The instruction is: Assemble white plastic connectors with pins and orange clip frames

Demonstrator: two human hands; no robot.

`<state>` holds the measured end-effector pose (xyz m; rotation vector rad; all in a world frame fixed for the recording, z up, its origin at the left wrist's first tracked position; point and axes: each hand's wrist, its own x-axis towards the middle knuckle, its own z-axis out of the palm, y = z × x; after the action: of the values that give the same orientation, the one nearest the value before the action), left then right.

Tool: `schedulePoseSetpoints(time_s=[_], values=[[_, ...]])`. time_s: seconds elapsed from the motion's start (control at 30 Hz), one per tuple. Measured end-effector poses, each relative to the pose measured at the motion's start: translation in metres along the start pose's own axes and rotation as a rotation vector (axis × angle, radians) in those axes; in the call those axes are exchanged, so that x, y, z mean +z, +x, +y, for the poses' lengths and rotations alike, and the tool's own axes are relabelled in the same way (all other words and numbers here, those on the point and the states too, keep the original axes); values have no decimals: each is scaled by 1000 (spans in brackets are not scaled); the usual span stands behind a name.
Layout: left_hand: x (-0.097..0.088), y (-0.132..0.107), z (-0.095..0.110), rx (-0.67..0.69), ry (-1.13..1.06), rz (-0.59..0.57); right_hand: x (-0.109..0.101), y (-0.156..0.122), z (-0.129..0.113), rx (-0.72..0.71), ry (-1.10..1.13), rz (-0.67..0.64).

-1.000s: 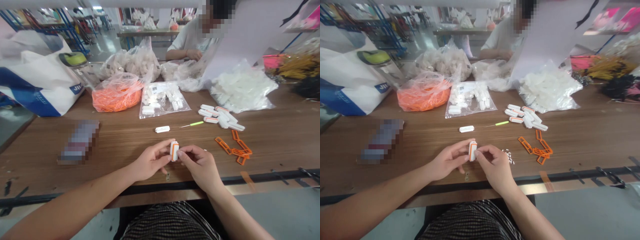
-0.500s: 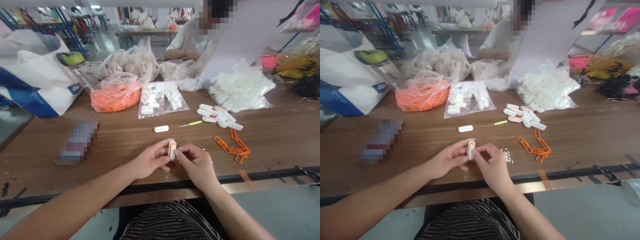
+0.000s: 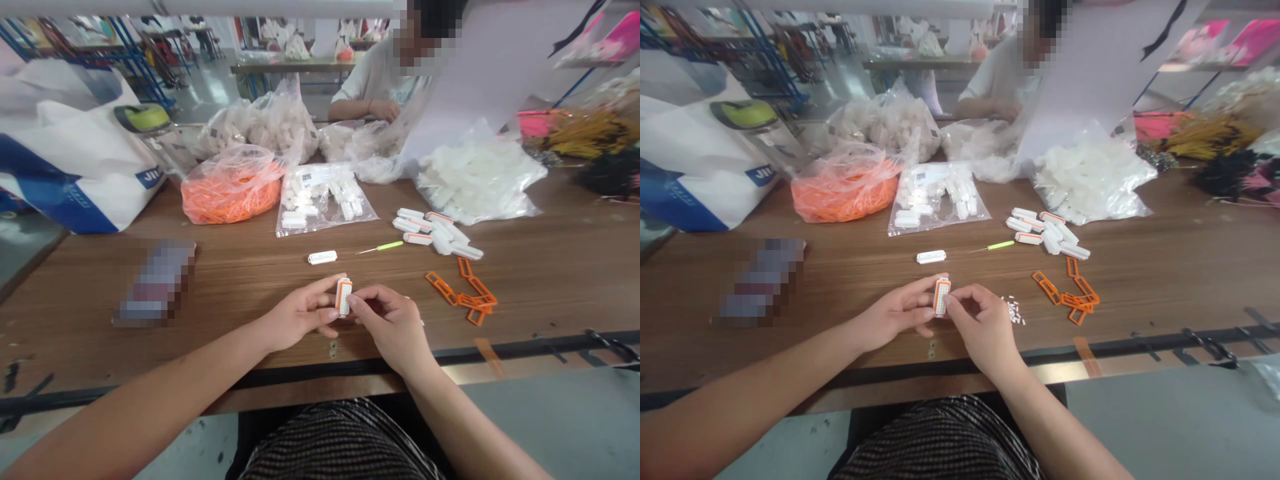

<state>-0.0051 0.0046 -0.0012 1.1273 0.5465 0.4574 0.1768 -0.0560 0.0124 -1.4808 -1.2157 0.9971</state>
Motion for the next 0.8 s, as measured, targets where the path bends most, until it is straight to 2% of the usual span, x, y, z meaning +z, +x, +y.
schedulePoseSetpoints(time_s=[0.3,0.53,0.8], values=[[5,2,-4,19,-6,86,1,1,0,26,-14,-30],[6,1,6,-10,22,84,-2,3,0,-4,28,-84],[5,1,2,22,71,85,1,3,7,11,15,-70]])
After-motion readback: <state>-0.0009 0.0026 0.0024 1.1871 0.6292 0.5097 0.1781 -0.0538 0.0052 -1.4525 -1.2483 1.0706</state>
